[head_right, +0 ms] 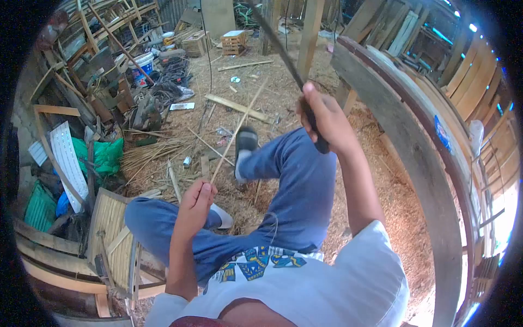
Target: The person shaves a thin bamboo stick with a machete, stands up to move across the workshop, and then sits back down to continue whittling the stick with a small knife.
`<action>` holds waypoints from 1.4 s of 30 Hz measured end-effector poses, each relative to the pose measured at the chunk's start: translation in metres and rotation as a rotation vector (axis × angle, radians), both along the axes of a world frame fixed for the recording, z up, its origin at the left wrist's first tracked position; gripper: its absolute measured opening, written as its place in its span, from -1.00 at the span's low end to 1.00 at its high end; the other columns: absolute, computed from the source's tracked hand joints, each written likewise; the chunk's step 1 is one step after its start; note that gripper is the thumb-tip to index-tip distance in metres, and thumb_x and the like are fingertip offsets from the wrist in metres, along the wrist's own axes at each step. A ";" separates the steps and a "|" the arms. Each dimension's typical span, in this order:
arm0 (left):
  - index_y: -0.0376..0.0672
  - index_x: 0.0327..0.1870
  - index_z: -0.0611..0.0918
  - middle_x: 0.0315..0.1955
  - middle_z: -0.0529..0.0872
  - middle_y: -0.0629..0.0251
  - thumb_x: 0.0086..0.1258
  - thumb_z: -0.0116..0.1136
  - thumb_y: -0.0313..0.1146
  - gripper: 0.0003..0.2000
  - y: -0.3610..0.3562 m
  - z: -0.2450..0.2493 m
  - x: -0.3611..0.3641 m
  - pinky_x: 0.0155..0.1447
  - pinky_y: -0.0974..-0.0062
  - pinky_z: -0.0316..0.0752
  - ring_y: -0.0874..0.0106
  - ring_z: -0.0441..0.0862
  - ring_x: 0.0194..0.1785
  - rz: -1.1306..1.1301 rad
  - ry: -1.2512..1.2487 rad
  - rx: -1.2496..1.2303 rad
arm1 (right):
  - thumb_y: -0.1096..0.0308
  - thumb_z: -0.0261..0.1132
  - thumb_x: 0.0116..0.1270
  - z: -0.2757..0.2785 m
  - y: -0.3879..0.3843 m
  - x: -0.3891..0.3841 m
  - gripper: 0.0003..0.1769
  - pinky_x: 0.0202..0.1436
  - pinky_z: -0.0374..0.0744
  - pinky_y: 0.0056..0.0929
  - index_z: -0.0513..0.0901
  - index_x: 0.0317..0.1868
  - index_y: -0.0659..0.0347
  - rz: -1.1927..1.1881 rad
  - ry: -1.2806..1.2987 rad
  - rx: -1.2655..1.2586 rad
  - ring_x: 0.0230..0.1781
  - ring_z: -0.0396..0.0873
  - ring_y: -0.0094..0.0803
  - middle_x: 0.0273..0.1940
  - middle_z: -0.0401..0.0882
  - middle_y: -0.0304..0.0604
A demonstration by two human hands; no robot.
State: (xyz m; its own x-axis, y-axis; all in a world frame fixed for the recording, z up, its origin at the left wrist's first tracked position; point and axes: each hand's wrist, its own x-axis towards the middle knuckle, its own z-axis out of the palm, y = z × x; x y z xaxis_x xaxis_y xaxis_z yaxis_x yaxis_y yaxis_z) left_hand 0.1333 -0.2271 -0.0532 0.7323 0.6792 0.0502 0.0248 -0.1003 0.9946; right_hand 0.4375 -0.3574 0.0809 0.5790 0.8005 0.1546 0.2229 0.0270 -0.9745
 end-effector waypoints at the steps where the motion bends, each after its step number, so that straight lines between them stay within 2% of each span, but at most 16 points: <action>1: -0.15 -0.15 0.54 -0.54 0.38 0.55 0.75 -0.06 -0.22 -0.76 0.002 -0.001 0.004 -0.45 0.59 0.16 0.69 0.22 -0.52 -0.007 -0.019 -0.113 | -0.11 0.07 0.68 0.000 0.000 0.003 -0.42 -0.64 0.33 -0.56 0.57 -0.33 0.24 -0.009 -0.116 -0.028 -0.76 0.34 -0.60 -0.67 0.40 -0.35; 3: -0.11 -0.13 0.51 -0.53 0.34 0.58 0.76 -0.08 -0.20 -0.77 -0.005 0.003 0.009 -0.49 0.62 0.13 0.72 0.21 -0.53 -0.022 -0.046 -0.351 | -0.08 0.08 0.68 -0.004 0.000 0.004 -0.44 -0.60 0.33 -0.59 0.56 -0.35 0.22 -0.025 -0.338 -0.094 -0.73 0.35 -0.62 -0.65 0.41 -0.36; 4: -0.08 -0.13 0.49 -0.53 0.33 0.58 0.76 -0.08 -0.19 -0.78 -0.007 0.005 0.012 -0.51 0.64 0.11 0.72 0.19 -0.54 -0.043 -0.053 -0.408 | 0.01 0.15 0.65 -0.005 0.001 0.000 -0.51 -0.55 0.37 -0.48 0.56 -0.35 0.24 -0.061 -0.441 -0.135 -0.67 0.44 -0.52 -0.64 0.45 -0.25; 7: -0.02 -0.15 0.46 -0.52 0.31 0.60 0.75 -0.09 -0.17 -0.80 -0.005 0.007 0.022 -0.53 0.67 0.06 0.73 0.16 -0.57 -0.104 -0.067 -0.535 | 0.08 0.26 0.57 -0.022 0.007 -0.015 -0.61 -0.48 0.44 -0.31 0.59 -0.29 0.26 -0.133 -0.931 -0.167 -0.61 0.52 -0.34 -0.58 0.50 -0.09; 8: -0.02 -0.15 0.46 -0.52 0.31 0.59 0.75 -0.09 -0.18 -0.80 -0.002 0.007 0.026 -0.54 0.67 0.05 0.73 0.16 -0.57 -0.123 -0.080 -0.545 | 0.05 0.34 0.48 -0.032 0.011 -0.017 -0.63 -0.38 0.50 -0.14 0.61 -0.23 0.24 -0.119 -0.890 -0.211 -0.50 0.62 -0.09 -0.53 0.53 0.03; 11: -0.04 -0.12 0.48 -0.53 0.32 0.60 0.74 -0.09 -0.21 -0.82 0.004 0.002 0.042 -0.55 0.66 0.04 0.73 0.16 -0.59 -0.120 -0.067 -0.534 | -0.04 0.37 0.44 -0.065 0.019 -0.017 -0.57 -0.34 0.54 -0.10 0.64 -0.23 0.22 -0.041 -1.003 -0.315 -0.43 0.65 0.06 -0.48 0.59 0.07; 12: -0.06 -0.11 0.49 -0.54 0.31 0.60 0.74 -0.09 -0.22 -0.82 0.006 0.000 0.047 -0.55 0.66 0.04 0.72 0.16 -0.60 -0.110 -0.051 -0.525 | -0.12 0.37 0.42 -0.080 0.023 -0.013 -0.52 -0.32 0.55 -0.04 0.64 -0.23 0.20 -0.004 -0.957 -0.320 -0.37 0.67 0.12 -0.45 0.62 0.06; 16: -0.14 -0.08 0.53 -0.56 0.33 0.60 0.74 -0.09 -0.26 -0.81 0.019 -0.014 0.067 -0.57 0.63 0.03 0.73 0.15 -0.63 -0.056 -0.014 -0.524 | -0.14 0.37 0.40 -0.118 0.035 -0.013 -0.51 -0.32 0.57 -0.06 0.64 -0.23 0.18 0.071 -0.893 -0.371 -0.38 0.68 0.08 -0.44 0.63 0.03; 21: -0.23 -0.14 0.60 -0.54 0.44 0.49 0.73 -0.09 -0.28 -0.74 0.032 -0.045 0.065 -0.40 0.56 0.22 0.66 0.32 -0.49 0.043 0.075 -0.313 | -0.13 0.40 0.38 -0.143 0.055 -0.021 -0.53 -0.37 0.57 -0.10 0.65 -0.25 0.16 0.175 -0.837 -0.363 -0.44 0.68 0.02 -0.47 0.62 -0.03; 25: -0.26 -0.14 0.61 -0.53 0.49 0.39 0.72 -0.07 -0.27 -0.72 0.037 -0.053 0.056 -0.33 0.48 0.33 0.57 0.43 -0.45 0.124 0.117 -0.159 | -0.26 0.35 0.38 -0.159 0.077 -0.030 -0.43 -0.40 0.59 -0.07 0.61 -0.36 0.13 0.230 -0.886 -0.352 -0.48 0.68 0.04 -0.52 0.64 -0.04; 28: -0.26 -0.13 0.62 -0.50 0.45 0.52 0.74 -0.05 -0.27 -0.73 0.037 -0.066 0.055 -0.34 0.59 0.25 0.66 0.34 -0.42 0.185 0.107 -0.154 | -0.29 0.34 0.38 -0.164 0.093 -0.032 -0.40 -0.41 0.59 -0.05 0.57 -0.40 0.14 0.285 -0.939 -0.386 -0.50 0.67 0.06 -0.54 0.62 -0.02; 31: -0.25 -0.12 0.61 -0.51 0.44 0.51 0.74 -0.05 -0.27 -0.73 0.040 -0.072 0.054 -0.34 0.58 0.26 0.65 0.35 -0.42 0.200 0.113 -0.104 | -0.31 0.31 0.38 -0.163 0.103 -0.030 -0.38 -0.43 0.59 -0.03 0.56 -0.41 0.14 0.337 -0.973 -0.442 -0.51 0.66 0.07 -0.57 0.61 0.01; 34: -0.31 -0.15 0.62 -0.43 0.67 0.09 0.70 -0.04 -0.27 -0.71 0.040 -0.070 0.055 -0.20 0.34 0.48 0.35 0.62 -0.37 0.232 0.212 -0.084 | -0.34 0.28 0.39 -0.165 0.106 -0.030 -0.36 -0.44 0.59 -0.01 0.58 -0.41 0.14 0.334 -0.985 -0.444 -0.53 0.66 0.07 -0.59 0.59 0.02; 36: -0.31 -0.14 0.61 -0.41 0.69 0.07 0.70 -0.04 -0.28 -0.72 0.040 -0.068 0.055 -0.19 0.33 0.50 0.33 0.65 -0.35 0.226 0.217 -0.072 | -0.36 0.26 0.40 -0.166 0.107 -0.029 -0.35 -0.45 0.59 -0.01 0.59 -0.40 0.14 0.340 -1.006 -0.435 -0.53 0.67 0.07 -0.59 0.59 0.02; 39: -0.31 -0.14 0.61 -0.43 0.70 0.07 0.70 -0.05 -0.29 -0.73 0.038 -0.070 0.055 -0.21 0.33 0.50 0.32 0.66 -0.37 0.239 0.220 -0.021 | -0.24 0.35 0.37 -0.157 0.106 -0.033 -0.44 -0.45 0.56 -0.04 0.59 -0.39 0.15 0.352 -0.994 -0.481 -0.53 0.64 0.05 -0.60 0.57 -0.01; 42: -0.30 -0.14 0.61 -0.49 0.66 0.10 0.70 -0.06 -0.30 -0.73 0.038 -0.069 0.054 -0.26 0.34 0.46 0.35 0.62 -0.44 0.233 0.226 -0.001 | -0.27 0.32 0.38 -0.159 0.104 -0.033 -0.41 -0.44 0.56 -0.03 0.58 -0.40 0.14 0.328 -0.983 -0.517 -0.53 0.64 0.05 -0.60 0.56 0.01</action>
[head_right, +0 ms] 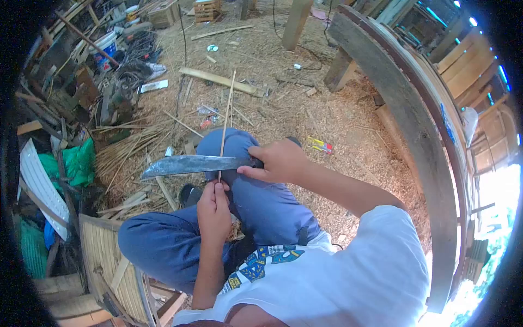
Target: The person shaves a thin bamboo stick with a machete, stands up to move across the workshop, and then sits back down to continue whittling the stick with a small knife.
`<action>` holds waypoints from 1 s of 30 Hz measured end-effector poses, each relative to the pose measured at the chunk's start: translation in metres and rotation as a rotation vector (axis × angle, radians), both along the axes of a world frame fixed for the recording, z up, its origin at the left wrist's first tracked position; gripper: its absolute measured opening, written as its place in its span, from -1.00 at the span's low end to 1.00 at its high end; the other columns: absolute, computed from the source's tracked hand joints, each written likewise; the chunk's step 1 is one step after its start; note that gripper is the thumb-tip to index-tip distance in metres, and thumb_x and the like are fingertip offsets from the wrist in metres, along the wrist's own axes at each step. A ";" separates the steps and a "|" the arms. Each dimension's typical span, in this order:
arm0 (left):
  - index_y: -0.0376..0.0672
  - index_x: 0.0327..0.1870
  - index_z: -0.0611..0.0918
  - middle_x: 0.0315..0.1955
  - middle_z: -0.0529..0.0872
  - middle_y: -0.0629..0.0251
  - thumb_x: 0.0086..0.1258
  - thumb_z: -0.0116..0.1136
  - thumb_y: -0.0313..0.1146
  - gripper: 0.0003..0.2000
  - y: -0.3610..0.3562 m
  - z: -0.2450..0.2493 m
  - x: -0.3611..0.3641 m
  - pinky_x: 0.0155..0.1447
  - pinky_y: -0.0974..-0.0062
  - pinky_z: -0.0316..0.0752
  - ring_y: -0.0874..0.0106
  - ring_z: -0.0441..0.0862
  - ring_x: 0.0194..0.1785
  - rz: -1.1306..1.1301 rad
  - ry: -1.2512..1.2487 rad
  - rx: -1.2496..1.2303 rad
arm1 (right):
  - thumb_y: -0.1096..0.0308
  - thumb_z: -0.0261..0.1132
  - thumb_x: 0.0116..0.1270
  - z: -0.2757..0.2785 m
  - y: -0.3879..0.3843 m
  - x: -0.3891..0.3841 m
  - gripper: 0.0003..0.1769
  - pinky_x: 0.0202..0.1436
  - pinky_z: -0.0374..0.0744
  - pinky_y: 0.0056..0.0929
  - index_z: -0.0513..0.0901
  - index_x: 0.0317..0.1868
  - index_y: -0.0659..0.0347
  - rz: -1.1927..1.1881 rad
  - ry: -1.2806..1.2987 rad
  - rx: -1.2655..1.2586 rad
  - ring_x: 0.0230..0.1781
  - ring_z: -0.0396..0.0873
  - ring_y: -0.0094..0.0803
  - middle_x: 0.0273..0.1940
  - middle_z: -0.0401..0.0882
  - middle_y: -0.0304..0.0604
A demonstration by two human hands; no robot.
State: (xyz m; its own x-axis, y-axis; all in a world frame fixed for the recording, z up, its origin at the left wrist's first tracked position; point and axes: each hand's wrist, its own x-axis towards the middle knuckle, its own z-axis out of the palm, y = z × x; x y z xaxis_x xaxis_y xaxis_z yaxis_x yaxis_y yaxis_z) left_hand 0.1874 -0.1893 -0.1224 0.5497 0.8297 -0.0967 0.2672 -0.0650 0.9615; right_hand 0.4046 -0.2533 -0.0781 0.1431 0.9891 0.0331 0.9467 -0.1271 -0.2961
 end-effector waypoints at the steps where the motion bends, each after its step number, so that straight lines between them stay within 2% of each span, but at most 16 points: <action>1: -0.29 -0.14 0.61 -0.51 0.65 0.11 0.70 -0.06 -0.30 -0.73 0.000 -0.001 0.000 -0.29 0.34 0.44 0.37 0.60 -0.46 -0.006 -0.002 -0.005 | -0.28 0.32 0.38 0.000 -0.001 0.000 -0.41 -0.44 0.56 -0.02 0.58 -0.40 0.14 -0.014 0.006 -0.004 -0.53 0.64 0.06 -0.60 0.56 0.01; 5: -0.27 -0.15 0.61 -0.59 0.57 0.16 0.70 -0.06 -0.30 -0.74 -0.002 0.000 -0.003 -0.38 0.37 0.35 0.45 0.48 -0.54 -0.023 0.002 0.004 | -0.30 0.30 0.39 -0.001 -0.003 0.002 -0.40 -0.44 0.56 -0.01 0.58 -0.41 0.13 -0.044 0.009 0.006 -0.52 0.65 0.06 -0.60 0.56 0.01; 8: -0.23 -0.18 0.59 -0.58 0.39 0.50 0.74 -0.08 -0.30 -0.74 -0.004 0.005 -0.005 -0.39 0.57 0.21 0.68 0.31 -0.48 -0.028 -0.019 -0.006 | -0.31 0.28 0.40 0.001 -0.005 0.001 -0.39 -0.43 0.57 0.00 0.58 -0.41 0.12 -0.050 0.005 0.008 -0.52 0.65 0.07 -0.61 0.56 0.01; 16: -0.22 -0.19 0.57 -0.58 0.38 0.54 0.74 -0.07 -0.29 -0.74 -0.020 0.010 -0.023 -0.44 0.60 0.16 0.71 0.29 -0.51 -0.087 -0.009 -0.026 | -0.34 0.25 0.41 -0.004 -0.015 0.002 -0.38 -0.40 0.61 -0.02 0.66 -0.33 0.13 -0.164 0.024 0.043 -0.49 0.68 0.06 -0.57 0.61 0.02; 19: -0.19 -0.20 0.57 -0.58 0.39 0.55 0.75 -0.06 -0.28 -0.74 -0.033 0.013 -0.044 -0.45 0.64 0.14 0.72 0.27 -0.52 -0.096 -0.029 -0.140 | -0.42 0.14 0.45 0.003 -0.021 0.001 -0.29 -0.34 0.67 0.03 0.73 -0.24 0.15 -0.271 0.029 0.026 -0.45 0.73 0.06 -0.50 0.69 0.08; 23: -0.16 -0.20 0.58 -0.57 0.42 0.57 0.75 -0.04 -0.25 -0.74 -0.039 0.013 -0.069 -0.47 0.67 0.12 0.73 0.25 -0.53 -0.088 -0.120 -0.227 | -0.41 0.11 0.48 0.017 -0.030 0.013 -0.26 -0.26 0.68 0.01 0.76 -0.14 0.19 -0.435 0.229 0.110 -0.40 0.74 0.10 -0.44 0.72 0.13; 25: -0.20 -0.19 0.59 -0.54 0.43 0.55 0.74 -0.04 -0.29 -0.75 -0.031 0.025 -0.072 -0.41 0.67 0.18 0.72 0.28 -0.49 -0.104 -0.119 -0.257 | -0.40 0.09 0.50 0.027 -0.029 0.026 -0.24 -0.23 0.68 -0.01 0.76 -0.09 0.22 -0.472 0.356 0.140 -0.40 0.73 0.10 -0.42 0.73 0.14; 26: -0.22 -0.19 0.59 -0.53 0.44 0.54 0.74 -0.04 -0.31 -0.75 -0.027 0.032 -0.073 -0.39 0.66 0.21 0.72 0.30 -0.46 -0.111 -0.119 -0.274 | -0.35 0.13 0.52 0.030 -0.025 0.032 -0.25 -0.41 0.63 -0.21 0.72 -0.18 0.31 -0.460 0.516 0.216 -0.60 0.65 -0.17 -0.54 0.66 0.01; 29: -0.22 -0.18 0.60 -0.53 0.43 0.55 0.74 -0.04 -0.30 -0.75 -0.017 0.065 -0.056 -0.40 0.66 0.17 0.73 0.28 -0.46 -0.181 -0.162 -0.307 | -0.26 0.23 0.53 0.085 -0.015 0.030 -0.32 -0.59 0.47 -0.44 0.68 -0.30 0.32 -0.460 1.082 0.205 -0.74 0.46 -0.48 -0.63 0.51 -0.22; 30: -0.22 -0.18 0.59 -0.54 0.40 0.57 0.74 -0.06 -0.31 -0.75 -0.012 0.078 -0.048 -0.41 0.65 0.14 0.74 0.24 -0.47 -0.204 -0.095 -0.274 | -0.14 0.30 0.53 0.097 -0.008 0.031 -0.48 -0.67 0.26 -0.59 0.66 -0.18 0.25 -0.372 1.206 0.281 -0.74 0.34 -0.66 -0.63 0.38 -0.40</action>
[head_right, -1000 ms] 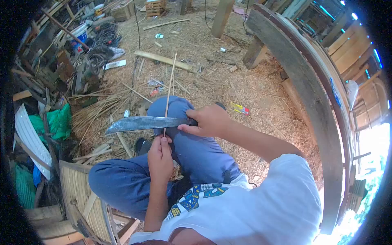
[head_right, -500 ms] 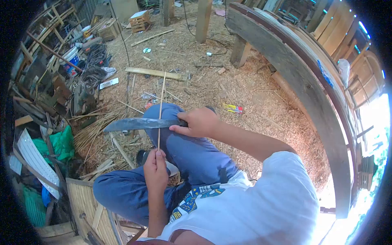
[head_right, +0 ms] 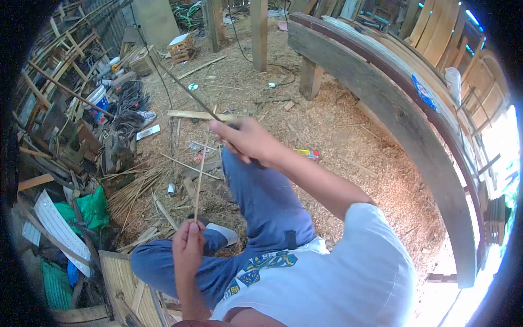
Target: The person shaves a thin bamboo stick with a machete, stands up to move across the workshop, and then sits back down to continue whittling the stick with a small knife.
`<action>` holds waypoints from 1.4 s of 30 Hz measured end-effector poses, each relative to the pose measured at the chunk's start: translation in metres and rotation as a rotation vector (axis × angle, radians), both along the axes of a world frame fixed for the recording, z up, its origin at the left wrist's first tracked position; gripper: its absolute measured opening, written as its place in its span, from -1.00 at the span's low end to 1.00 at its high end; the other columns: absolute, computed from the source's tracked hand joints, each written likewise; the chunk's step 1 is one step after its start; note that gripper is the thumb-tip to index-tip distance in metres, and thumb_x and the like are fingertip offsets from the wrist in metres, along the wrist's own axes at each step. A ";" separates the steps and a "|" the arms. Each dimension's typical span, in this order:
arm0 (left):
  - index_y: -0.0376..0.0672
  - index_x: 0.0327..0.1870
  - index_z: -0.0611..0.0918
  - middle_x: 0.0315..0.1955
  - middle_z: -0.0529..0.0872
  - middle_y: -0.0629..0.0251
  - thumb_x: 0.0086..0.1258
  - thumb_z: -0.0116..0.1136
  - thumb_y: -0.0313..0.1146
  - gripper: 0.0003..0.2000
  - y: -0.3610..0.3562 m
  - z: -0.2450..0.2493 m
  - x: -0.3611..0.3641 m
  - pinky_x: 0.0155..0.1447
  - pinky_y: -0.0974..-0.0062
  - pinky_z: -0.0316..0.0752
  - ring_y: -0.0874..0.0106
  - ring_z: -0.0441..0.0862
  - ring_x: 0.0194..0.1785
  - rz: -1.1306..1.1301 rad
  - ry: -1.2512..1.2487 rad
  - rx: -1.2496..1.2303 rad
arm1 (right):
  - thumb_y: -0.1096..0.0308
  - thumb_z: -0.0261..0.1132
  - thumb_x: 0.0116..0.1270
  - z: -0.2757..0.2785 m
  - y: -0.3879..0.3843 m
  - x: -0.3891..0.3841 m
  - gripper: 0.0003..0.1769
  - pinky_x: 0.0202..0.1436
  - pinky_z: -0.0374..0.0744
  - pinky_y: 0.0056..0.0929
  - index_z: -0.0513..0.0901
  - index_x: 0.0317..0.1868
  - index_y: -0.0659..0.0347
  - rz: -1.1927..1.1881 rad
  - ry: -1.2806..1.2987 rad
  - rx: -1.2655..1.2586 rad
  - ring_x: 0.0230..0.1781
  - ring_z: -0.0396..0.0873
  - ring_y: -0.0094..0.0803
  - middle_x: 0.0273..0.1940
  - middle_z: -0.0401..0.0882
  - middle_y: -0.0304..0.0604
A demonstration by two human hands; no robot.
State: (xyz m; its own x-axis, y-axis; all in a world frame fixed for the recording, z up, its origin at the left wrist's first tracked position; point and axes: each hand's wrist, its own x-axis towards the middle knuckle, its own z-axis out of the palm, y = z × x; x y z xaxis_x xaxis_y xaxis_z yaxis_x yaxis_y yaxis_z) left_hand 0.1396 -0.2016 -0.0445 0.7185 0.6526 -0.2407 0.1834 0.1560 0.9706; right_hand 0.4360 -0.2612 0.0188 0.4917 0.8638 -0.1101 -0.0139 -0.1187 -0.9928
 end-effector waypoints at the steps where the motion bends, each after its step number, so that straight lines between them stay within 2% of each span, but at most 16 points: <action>1: -0.23 -0.18 0.59 -0.54 0.38 0.58 0.74 -0.06 -0.31 -0.75 0.005 0.009 0.009 -0.41 0.65 0.14 0.74 0.24 -0.47 0.002 0.016 0.075 | -0.09 0.32 0.52 0.010 0.008 0.005 -0.51 -0.68 0.27 -0.57 0.64 -0.20 0.26 -0.009 0.030 0.014 -0.74 0.35 -0.65 -0.62 0.39 -0.39; 4: -0.23 -0.18 0.58 -0.54 0.35 0.59 0.74 -0.07 -0.31 -0.75 0.031 0.033 0.041 -0.40 0.64 0.13 0.74 0.22 -0.46 -0.007 0.050 0.231 | 0.05 0.39 0.49 0.026 0.042 0.032 -0.60 -0.69 0.32 -0.53 0.61 -0.24 0.27 -0.060 0.111 0.110 -0.75 0.37 -0.61 -0.62 0.41 -0.36; 6: -0.23 -0.18 0.58 -0.54 0.34 0.59 0.74 -0.07 -0.31 -0.75 0.060 0.046 0.061 -0.38 0.63 0.13 0.74 0.22 -0.45 -0.024 0.060 0.245 | 0.15 0.42 0.45 0.014 0.073 0.058 -0.65 -0.71 0.35 -0.49 0.59 -0.28 0.28 -0.118 0.155 0.249 -0.78 0.37 -0.56 -0.64 0.43 -0.32; 9: -0.22 -0.19 0.58 -0.54 0.33 0.58 0.73 -0.07 -0.32 -0.76 0.104 0.049 0.098 -0.37 0.63 0.13 0.73 0.23 -0.45 -0.103 0.082 0.320 | 0.27 0.44 0.40 -0.007 0.109 0.097 -0.73 -0.70 0.37 -0.47 0.58 -0.28 0.29 -0.208 0.268 0.276 -0.76 0.40 -0.53 -0.60 0.48 -0.27; 11: -0.22 -0.20 0.59 -0.54 0.33 0.59 0.71 -0.04 -0.34 -0.77 0.132 0.033 0.124 -0.38 0.63 0.13 0.73 0.22 -0.45 -0.140 0.110 0.320 | 0.30 0.44 0.37 -0.037 0.129 0.122 -0.74 -0.70 0.38 -0.44 0.57 -0.28 0.30 -0.265 0.296 0.241 -0.74 0.42 -0.52 -0.53 0.53 -0.23; 14: -0.21 -0.19 0.62 -0.54 0.36 0.59 0.71 -0.02 -0.32 -0.77 0.175 -0.018 0.161 -0.38 0.62 0.16 0.72 0.24 -0.45 -0.211 0.135 0.316 | 0.30 0.41 0.40 -0.083 0.152 0.151 -0.78 -0.68 0.39 -0.44 0.59 -0.29 0.26 -0.427 0.273 0.132 -0.73 0.41 -0.52 -0.48 0.56 -0.22; 17: -0.20 -0.19 0.62 -0.53 0.40 0.58 0.71 -0.02 -0.32 -0.77 0.191 -0.047 0.184 -0.38 0.61 0.18 0.71 0.28 -0.44 -0.292 0.105 0.240 | 0.34 0.37 0.41 -0.100 0.168 0.172 -0.81 -0.65 0.42 -0.44 0.58 -0.32 0.23 -0.422 0.629 0.122 -0.70 0.42 -0.52 -0.48 0.56 -0.23; 18: -0.22 -0.20 0.61 -0.54 0.43 0.54 0.71 -0.02 -0.32 -0.76 0.194 -0.049 0.190 -0.37 0.59 0.22 0.69 0.31 -0.44 -0.284 0.156 0.307 | 0.39 0.35 0.43 -0.105 0.175 0.176 -0.89 -0.63 0.42 -0.50 0.59 -0.20 0.22 -0.409 0.654 0.099 -0.63 0.41 -0.61 -0.47 0.54 -0.31; 21: -0.24 -0.21 0.59 -0.54 0.46 0.50 0.71 -0.03 -0.32 -0.75 0.215 -0.058 0.203 -0.34 0.58 0.29 0.65 0.35 -0.45 -0.347 0.232 0.221 | 0.40 0.35 0.42 -0.113 0.195 0.185 -0.88 -0.63 0.43 -0.51 0.58 -0.22 0.22 -0.395 0.685 0.054 -0.63 0.41 -0.61 -0.47 0.55 -0.30; 25: -0.28 -0.20 0.58 -0.52 0.57 0.39 0.71 -0.06 -0.33 -0.75 0.238 -0.085 0.217 -0.32 0.52 0.39 0.57 0.47 -0.46 -0.302 0.209 0.296 | 0.37 0.35 0.42 -0.104 0.202 0.189 -0.86 -0.65 0.42 -0.51 0.59 -0.24 0.24 -0.334 0.601 0.129 -0.67 0.41 -0.60 -0.45 0.58 -0.28; 28: -0.28 -0.17 0.59 -0.49 0.64 0.32 0.71 -0.07 -0.33 -0.75 0.249 -0.088 0.222 -0.31 0.50 0.42 0.55 0.53 -0.44 -0.338 0.273 0.271 | 0.33 0.35 0.44 -0.105 0.208 0.190 -0.78 -0.65 0.44 -0.46 0.59 -0.36 0.24 -0.327 0.604 0.166 -0.68 0.42 -0.57 -0.53 0.54 -0.28; 37: -0.29 0.09 0.58 -0.28 0.70 0.31 0.72 0.00 -0.31 -0.78 0.246 -0.087 0.231 -0.19 0.55 0.58 0.58 0.62 -0.29 -0.095 0.096 0.207 | 0.30 0.44 0.41 -0.107 0.238 0.171 -0.72 -0.66 0.42 -0.48 0.56 -0.41 0.19 -0.284 0.529 0.044 -0.69 0.41 -0.57 -0.56 0.51 -0.31; 40: -0.31 0.12 0.60 -0.27 0.73 0.32 0.71 0.03 -0.30 -0.76 0.246 -0.094 0.230 -0.18 0.57 0.57 0.60 0.64 -0.26 -0.048 0.004 0.238 | 0.25 0.49 0.40 -0.111 0.245 0.161 -0.67 -0.66 0.42 -0.47 0.56 -0.43 0.16 -0.271 0.520 -0.016 -0.70 0.40 -0.57 -0.56 0.51 -0.33; 42: -0.31 0.11 0.61 -0.30 0.71 0.35 0.72 0.02 -0.31 -0.76 0.243 -0.095 0.230 -0.22 0.59 0.54 0.62 0.60 -0.30 -0.014 -0.033 0.173 | 0.23 0.49 0.40 -0.113 0.250 0.155 -0.67 -0.65 0.42 -0.47 0.56 -0.42 0.16 -0.255 0.513 -0.035 -0.71 0.40 -0.58 -0.56 0.51 -0.33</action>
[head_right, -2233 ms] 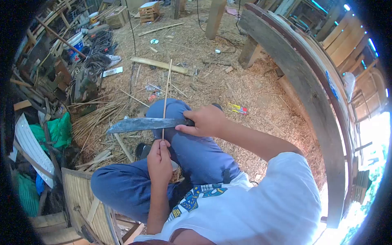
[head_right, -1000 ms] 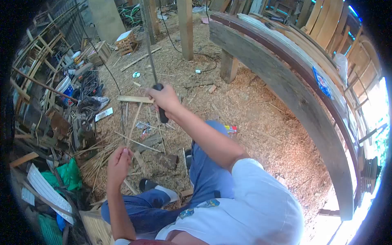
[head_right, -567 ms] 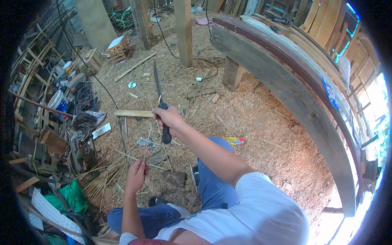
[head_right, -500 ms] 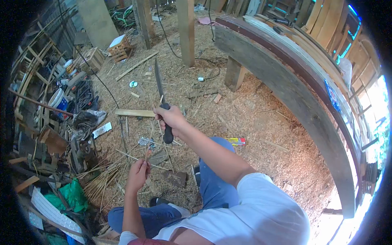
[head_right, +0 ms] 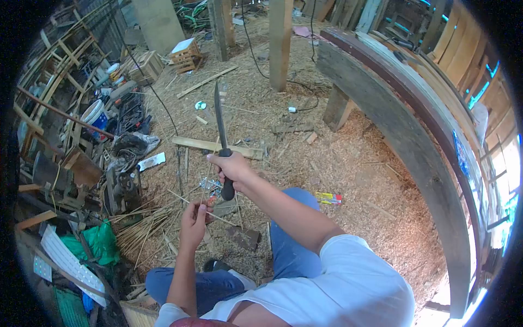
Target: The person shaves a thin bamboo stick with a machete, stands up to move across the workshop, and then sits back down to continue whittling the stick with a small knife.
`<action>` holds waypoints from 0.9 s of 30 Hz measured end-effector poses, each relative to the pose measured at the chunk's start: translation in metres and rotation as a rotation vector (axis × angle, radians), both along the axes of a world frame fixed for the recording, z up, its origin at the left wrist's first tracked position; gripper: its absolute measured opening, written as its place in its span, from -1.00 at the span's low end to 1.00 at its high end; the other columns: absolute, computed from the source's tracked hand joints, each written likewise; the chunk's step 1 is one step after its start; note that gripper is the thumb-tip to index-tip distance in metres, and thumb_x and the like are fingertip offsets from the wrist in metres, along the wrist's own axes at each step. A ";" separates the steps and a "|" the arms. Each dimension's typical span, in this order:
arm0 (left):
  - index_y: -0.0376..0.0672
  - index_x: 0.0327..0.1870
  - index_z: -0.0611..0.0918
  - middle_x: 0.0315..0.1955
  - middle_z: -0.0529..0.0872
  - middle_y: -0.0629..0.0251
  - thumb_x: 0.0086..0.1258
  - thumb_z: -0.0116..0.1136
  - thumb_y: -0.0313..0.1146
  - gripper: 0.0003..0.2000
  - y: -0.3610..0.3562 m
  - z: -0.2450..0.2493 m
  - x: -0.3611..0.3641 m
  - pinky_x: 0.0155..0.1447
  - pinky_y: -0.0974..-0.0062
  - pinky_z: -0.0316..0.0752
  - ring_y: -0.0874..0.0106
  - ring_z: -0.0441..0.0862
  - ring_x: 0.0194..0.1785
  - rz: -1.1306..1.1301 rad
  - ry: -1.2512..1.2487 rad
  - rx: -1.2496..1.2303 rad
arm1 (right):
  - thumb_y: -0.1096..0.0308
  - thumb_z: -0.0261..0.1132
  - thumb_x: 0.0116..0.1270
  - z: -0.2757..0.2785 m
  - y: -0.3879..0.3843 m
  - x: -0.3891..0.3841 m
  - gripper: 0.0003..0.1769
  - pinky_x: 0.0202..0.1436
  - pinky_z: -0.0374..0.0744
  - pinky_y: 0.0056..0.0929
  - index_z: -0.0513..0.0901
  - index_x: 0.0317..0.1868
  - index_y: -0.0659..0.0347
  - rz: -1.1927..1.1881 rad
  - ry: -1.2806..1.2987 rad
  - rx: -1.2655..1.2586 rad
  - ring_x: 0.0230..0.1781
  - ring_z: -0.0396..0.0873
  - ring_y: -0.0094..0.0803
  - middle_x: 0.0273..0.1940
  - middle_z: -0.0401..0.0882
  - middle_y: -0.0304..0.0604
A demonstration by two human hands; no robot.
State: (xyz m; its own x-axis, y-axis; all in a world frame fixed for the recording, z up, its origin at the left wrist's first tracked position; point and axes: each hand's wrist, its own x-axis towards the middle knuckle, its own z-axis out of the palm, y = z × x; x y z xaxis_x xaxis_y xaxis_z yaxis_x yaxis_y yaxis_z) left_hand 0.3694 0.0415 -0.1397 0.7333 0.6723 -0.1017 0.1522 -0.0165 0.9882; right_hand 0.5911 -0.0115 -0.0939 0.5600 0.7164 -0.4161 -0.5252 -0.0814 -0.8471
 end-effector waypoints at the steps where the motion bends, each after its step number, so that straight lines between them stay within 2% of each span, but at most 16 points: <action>1: -0.31 0.10 0.61 -0.32 0.69 0.36 0.72 0.02 -0.31 -0.76 0.001 0.000 -0.001 -0.24 0.61 0.52 0.63 0.58 -0.32 0.015 -0.019 -0.034 | 0.23 0.49 0.40 -0.003 0.001 -0.002 -0.68 -0.65 0.42 -0.47 0.56 -0.41 0.16 0.009 0.002 0.006 -0.71 0.39 -0.58 -0.56 0.51 -0.33; 7: -0.28 0.05 0.64 -0.42 0.58 0.45 0.71 0.04 -0.32 -0.79 0.009 0.005 -0.009 -0.30 0.63 0.39 0.67 0.48 -0.38 0.032 0.029 -0.033 | 0.21 0.47 0.44 0.004 -0.002 -0.010 -0.70 -0.66 0.39 -0.53 0.55 -0.34 0.15 0.034 0.033 0.043 -0.71 0.37 -0.63 -0.56 0.48 -0.38; 10: -0.28 0.03 0.63 -0.41 0.58 0.45 0.71 0.04 -0.32 -0.80 0.015 -0.008 -0.011 -0.26 0.63 0.40 0.66 0.48 -0.36 0.048 0.002 0.081 | 0.15 0.49 0.41 0.001 -0.002 -0.007 -0.67 -0.67 0.39 -0.50 0.57 -0.32 0.16 0.066 0.024 0.059 -0.71 0.38 -0.62 -0.55 0.49 -0.34; 13: -0.28 0.00 0.63 -0.42 0.57 0.45 0.72 0.03 -0.31 -0.78 0.022 -0.011 -0.011 -0.24 0.63 0.39 0.65 0.49 -0.34 0.156 -0.014 0.075 | 0.08 0.48 0.42 0.004 -0.002 -0.006 -0.63 -0.66 0.39 -0.50 0.56 -0.31 0.15 0.053 0.038 -0.030 -0.71 0.38 -0.62 -0.55 0.47 -0.35; 16: -0.26 0.03 0.61 -0.39 0.55 0.46 0.73 0.01 -0.29 -0.78 0.038 -0.014 -0.010 -0.25 0.64 0.39 0.65 0.47 -0.36 0.340 -0.186 0.170 | 0.03 0.44 0.46 -0.005 -0.003 -0.004 -0.61 -0.66 0.38 -0.53 0.53 -0.27 0.14 0.059 0.072 -0.065 -0.70 0.38 -0.63 -0.56 0.44 -0.39; 19: -0.23 0.09 0.59 -0.36 0.55 0.44 0.74 -0.01 -0.29 -0.79 0.062 -0.019 -0.025 -0.25 0.64 0.41 0.64 0.45 -0.36 0.438 -0.260 -0.120 | 0.02 0.43 0.48 -0.003 -0.004 0.002 -0.60 -0.65 0.38 -0.53 0.51 -0.26 0.15 0.084 0.078 -0.182 -0.70 0.39 -0.62 -0.58 0.43 -0.38; 20: -0.21 0.09 0.56 -0.34 0.55 0.41 0.74 -0.01 -0.30 -0.82 0.066 -0.025 -0.023 -0.25 0.61 0.44 0.61 0.43 -0.37 0.542 -0.328 -0.216 | 0.02 0.43 0.48 -0.011 -0.002 0.003 -0.60 -0.64 0.38 -0.53 0.51 -0.26 0.15 0.079 0.025 -0.245 -0.70 0.39 -0.62 -0.57 0.44 -0.37; 23: -0.18 0.03 0.53 -0.28 0.58 0.36 0.74 -0.01 -0.30 -0.85 0.076 -0.053 -0.026 -0.18 0.57 0.49 0.58 0.47 -0.30 0.654 -0.244 -0.431 | 0.05 0.43 0.46 -0.024 0.004 0.004 -0.61 -0.62 0.40 -0.51 0.52 -0.25 0.16 0.087 -0.060 -0.429 -0.69 0.39 -0.61 -0.57 0.46 -0.35; 24: -0.16 0.00 0.49 -0.20 0.60 0.32 0.74 0.00 -0.31 -0.88 0.074 -0.058 -0.028 -0.08 0.52 0.53 0.53 0.53 -0.21 0.636 -0.289 -0.465 | 0.06 0.44 0.46 -0.029 0.005 0.002 -0.62 -0.61 0.41 -0.51 0.52 -0.25 0.17 0.093 -0.036 -0.479 -0.69 0.40 -0.61 -0.57 0.47 -0.35; 27: -0.15 0.01 0.47 -0.13 0.60 0.28 0.72 0.01 -0.33 -0.90 0.064 -0.039 -0.014 0.03 0.46 0.55 0.48 0.57 -0.11 0.736 -0.279 -0.556 | 0.11 0.44 0.42 -0.044 0.011 -0.011 -0.65 -0.60 0.43 -0.49 0.56 -0.25 0.21 0.073 0.032 -0.522 -0.67 0.44 -0.57 -0.55 0.50 -0.30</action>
